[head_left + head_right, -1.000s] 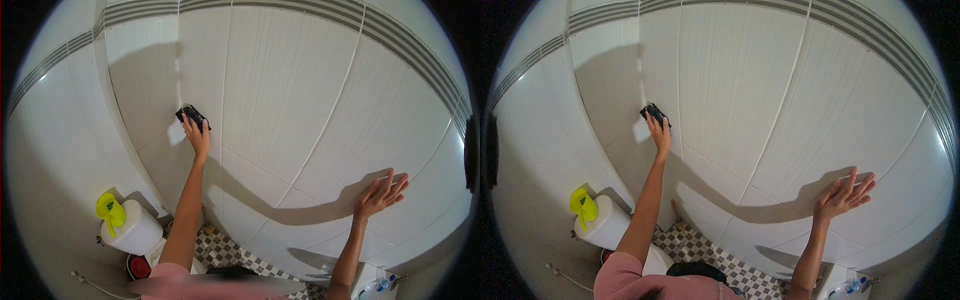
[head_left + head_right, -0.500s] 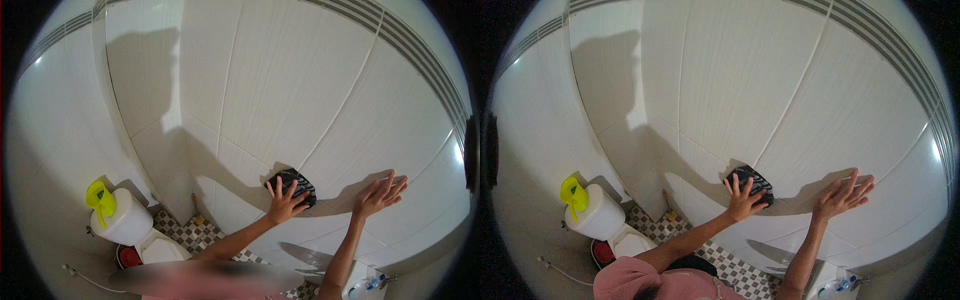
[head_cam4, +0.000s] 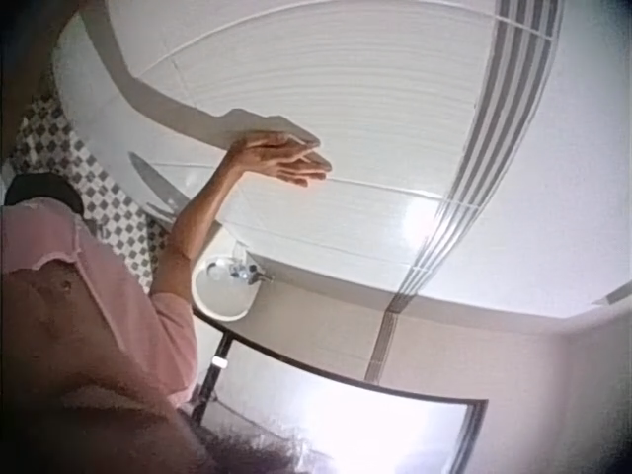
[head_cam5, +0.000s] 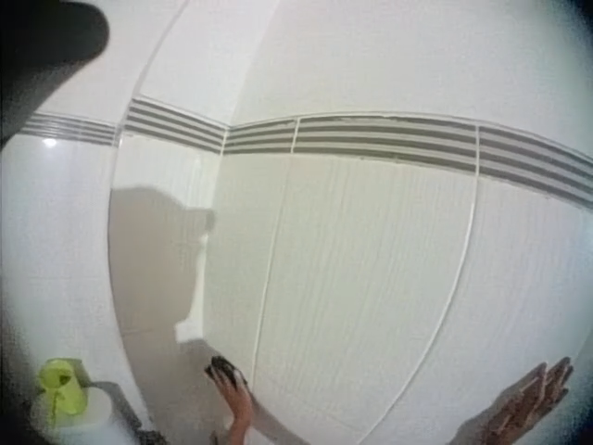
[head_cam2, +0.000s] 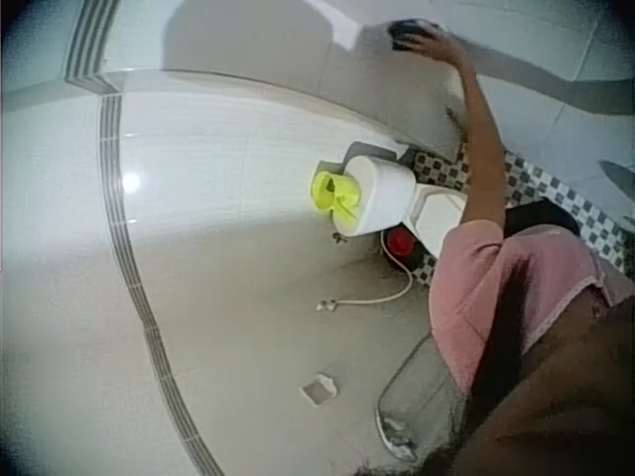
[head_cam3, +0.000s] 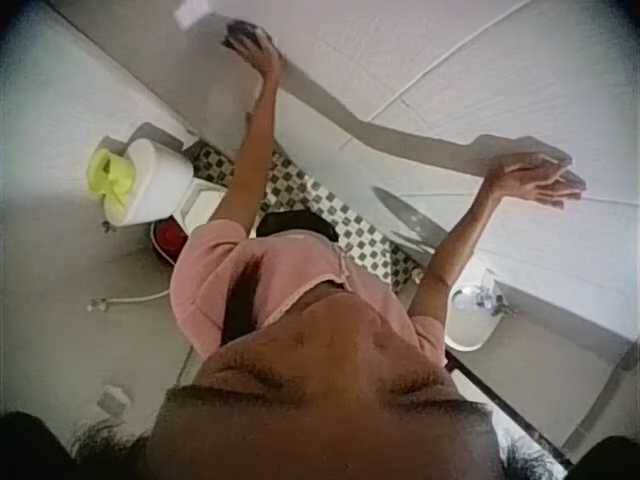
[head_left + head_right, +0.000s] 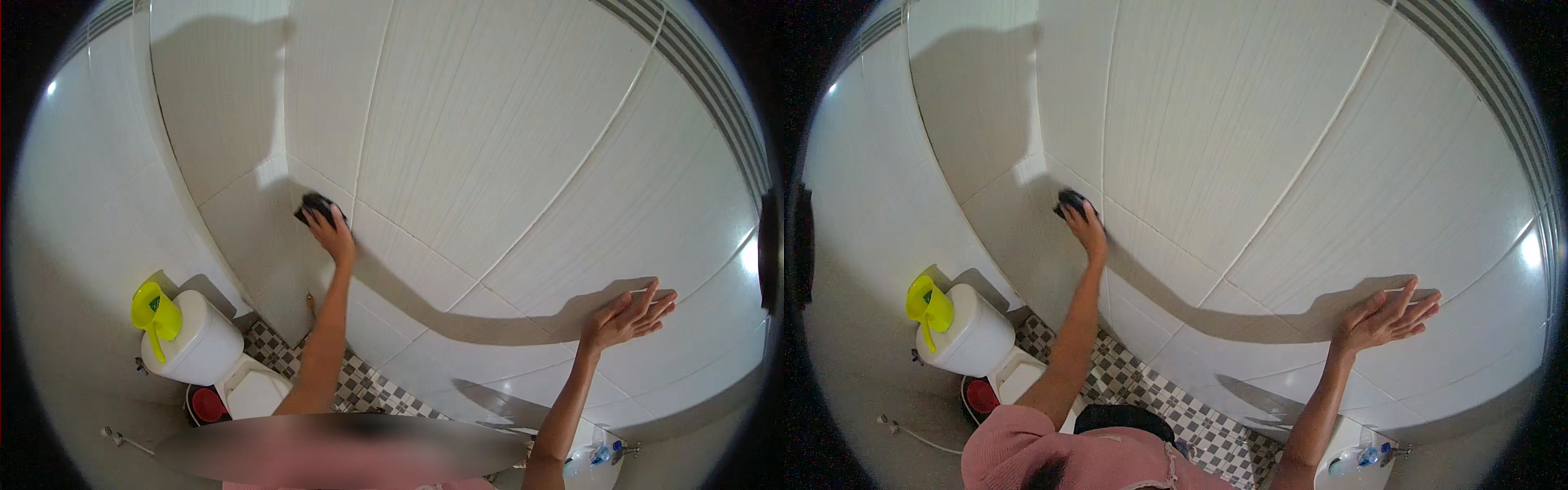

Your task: Cleaning the tiled wall in a bathroom using a cloth.

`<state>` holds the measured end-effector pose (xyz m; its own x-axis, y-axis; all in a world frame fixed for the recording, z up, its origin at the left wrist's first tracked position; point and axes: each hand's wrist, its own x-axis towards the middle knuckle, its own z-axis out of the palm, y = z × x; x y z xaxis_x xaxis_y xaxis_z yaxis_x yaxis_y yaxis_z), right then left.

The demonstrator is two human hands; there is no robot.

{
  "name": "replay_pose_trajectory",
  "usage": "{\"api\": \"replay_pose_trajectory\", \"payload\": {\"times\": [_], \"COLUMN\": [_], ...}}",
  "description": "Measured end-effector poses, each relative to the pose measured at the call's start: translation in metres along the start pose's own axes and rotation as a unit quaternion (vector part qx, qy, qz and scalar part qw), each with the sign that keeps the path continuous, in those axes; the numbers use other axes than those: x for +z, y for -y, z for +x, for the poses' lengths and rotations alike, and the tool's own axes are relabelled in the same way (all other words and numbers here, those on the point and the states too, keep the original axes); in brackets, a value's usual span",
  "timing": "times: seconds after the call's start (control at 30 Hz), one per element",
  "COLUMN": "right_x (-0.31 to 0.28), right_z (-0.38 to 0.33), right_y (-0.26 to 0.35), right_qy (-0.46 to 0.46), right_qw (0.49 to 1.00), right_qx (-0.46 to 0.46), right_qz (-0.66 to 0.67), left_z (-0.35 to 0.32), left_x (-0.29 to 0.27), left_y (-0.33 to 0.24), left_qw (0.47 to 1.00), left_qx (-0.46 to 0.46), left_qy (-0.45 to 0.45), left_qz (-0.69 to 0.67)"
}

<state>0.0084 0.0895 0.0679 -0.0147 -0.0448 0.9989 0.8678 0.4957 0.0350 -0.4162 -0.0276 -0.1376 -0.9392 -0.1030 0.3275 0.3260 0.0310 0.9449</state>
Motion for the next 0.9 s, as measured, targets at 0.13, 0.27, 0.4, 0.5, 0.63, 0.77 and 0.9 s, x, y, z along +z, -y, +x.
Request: {"api": "replay_pose_trajectory", "payload": {"times": [0.13,0.27,0.4,0.5,0.63,0.77,0.9], "right_x": [-0.001,-0.004,-0.005,-0.007,-0.007,-0.002,-0.001], "right_z": [0.005,0.002,0.002,0.003,0.005,0.001,0.004], "right_y": [0.004,0.001,0.003,0.002,0.005,-0.001,0.006], "right_qy": [-0.006,0.018,0.004,-0.003,-0.009,-0.008,-0.001], "right_qw": [1.0,1.0,1.0,1.0,1.0,0.999,1.0], "right_qx": [-0.018,0.006,-0.014,-0.02,-0.021,-0.035,-0.014], "right_qz": [0.005,-0.004,0.008,0.008,0.005,-0.01,-0.023], "left_z": [-0.143,-0.264,-0.255,-0.177,-0.036,0.046,0.022], "left_x": [0.015,0.0,0.004,0.001,-0.004,-0.01,-0.005], "left_y": [0.003,-0.04,-0.046,-0.059,-0.059,-0.002,0.052], "left_qw": [0.986,0.941,0.871,0.898,0.965,0.99,0.999], "left_qx": [0.163,0.29,0.455,0.402,0.26,0.133,0.011], "left_qy": [-0.005,0.174,0.184,0.179,0.031,-0.033,-0.013], "left_qz": [0.024,-0.009,-0.006,0.014,0.023,-0.021,-0.033]}}
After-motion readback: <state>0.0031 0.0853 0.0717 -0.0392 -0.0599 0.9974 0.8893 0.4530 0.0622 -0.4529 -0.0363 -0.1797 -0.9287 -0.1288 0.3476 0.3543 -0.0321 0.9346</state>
